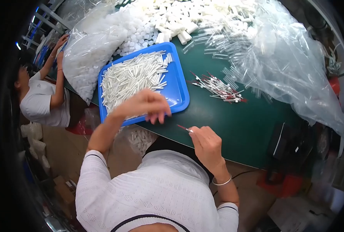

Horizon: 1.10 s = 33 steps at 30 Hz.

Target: Assembling small plastic parts and rods at a factory workbench.

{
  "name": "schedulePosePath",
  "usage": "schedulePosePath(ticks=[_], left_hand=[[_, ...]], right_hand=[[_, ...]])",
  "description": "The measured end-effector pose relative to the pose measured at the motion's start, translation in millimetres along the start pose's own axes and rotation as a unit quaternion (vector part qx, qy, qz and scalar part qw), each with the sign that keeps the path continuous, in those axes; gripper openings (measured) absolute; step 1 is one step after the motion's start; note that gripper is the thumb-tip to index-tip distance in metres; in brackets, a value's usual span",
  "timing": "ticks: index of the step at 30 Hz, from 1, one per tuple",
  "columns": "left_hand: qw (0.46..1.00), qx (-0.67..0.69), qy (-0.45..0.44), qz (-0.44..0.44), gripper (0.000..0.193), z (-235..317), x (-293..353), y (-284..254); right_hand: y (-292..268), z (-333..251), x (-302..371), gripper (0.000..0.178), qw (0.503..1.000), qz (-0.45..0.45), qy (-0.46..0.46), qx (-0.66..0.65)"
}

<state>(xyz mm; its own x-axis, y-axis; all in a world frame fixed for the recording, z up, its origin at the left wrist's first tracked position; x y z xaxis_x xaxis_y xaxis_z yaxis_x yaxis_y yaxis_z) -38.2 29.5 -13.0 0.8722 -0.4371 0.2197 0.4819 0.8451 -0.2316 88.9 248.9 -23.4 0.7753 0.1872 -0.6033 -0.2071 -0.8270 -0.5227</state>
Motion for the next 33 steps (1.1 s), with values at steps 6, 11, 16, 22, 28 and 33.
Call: schedulePosePath(ticks=[6, 11, 16, 22, 28, 33], left_hand=[[0.803, -0.453, 0.165, 0.351, 0.018, -24, -106, -130], [0.802, -0.521, 0.035, 0.289, 0.018, -48, -151, -153], [0.781, -0.523, 0.129, 0.315, 0.017, -48, -144, -155], [0.970, -0.004, 0.114, 0.213, 0.011, -3, -28, -17], [0.949, 0.316, 0.014, 0.015, 0.011, -10, 49, 103], [0.914, 0.399, -0.079, 0.013, 0.015, -38, 41, 97]], right_hand=[[2, 3, 1, 0.013, 0.978, 0.048, 0.181, -0.093], [3, 5, 4, 0.012, 0.979, 0.059, 0.175, -0.087], [3, -5, 3, 0.010, 0.980, 0.046, 0.163, -0.104], [-1, 13, 15, 0.014, 0.916, 0.084, 0.303, -0.249], [20, 4, 5, 0.018, 0.903, 0.050, 0.261, -0.338], [1, -4, -4, 0.013, 0.938, 0.065, 0.265, -0.214]])
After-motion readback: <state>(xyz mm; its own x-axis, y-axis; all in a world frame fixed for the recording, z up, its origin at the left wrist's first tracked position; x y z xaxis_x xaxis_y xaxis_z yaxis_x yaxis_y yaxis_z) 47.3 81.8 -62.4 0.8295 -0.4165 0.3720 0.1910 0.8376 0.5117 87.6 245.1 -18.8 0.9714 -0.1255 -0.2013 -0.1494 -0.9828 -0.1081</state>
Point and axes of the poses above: each hand's wrist, its own x-axis away from the middle knuckle, its own y-axis out of the palm, z = x × y, the point moved 5 cm from there along -x, towards the middle knuckle, and after that the axes turned 11 degrees about z, right-handed, at the moved point
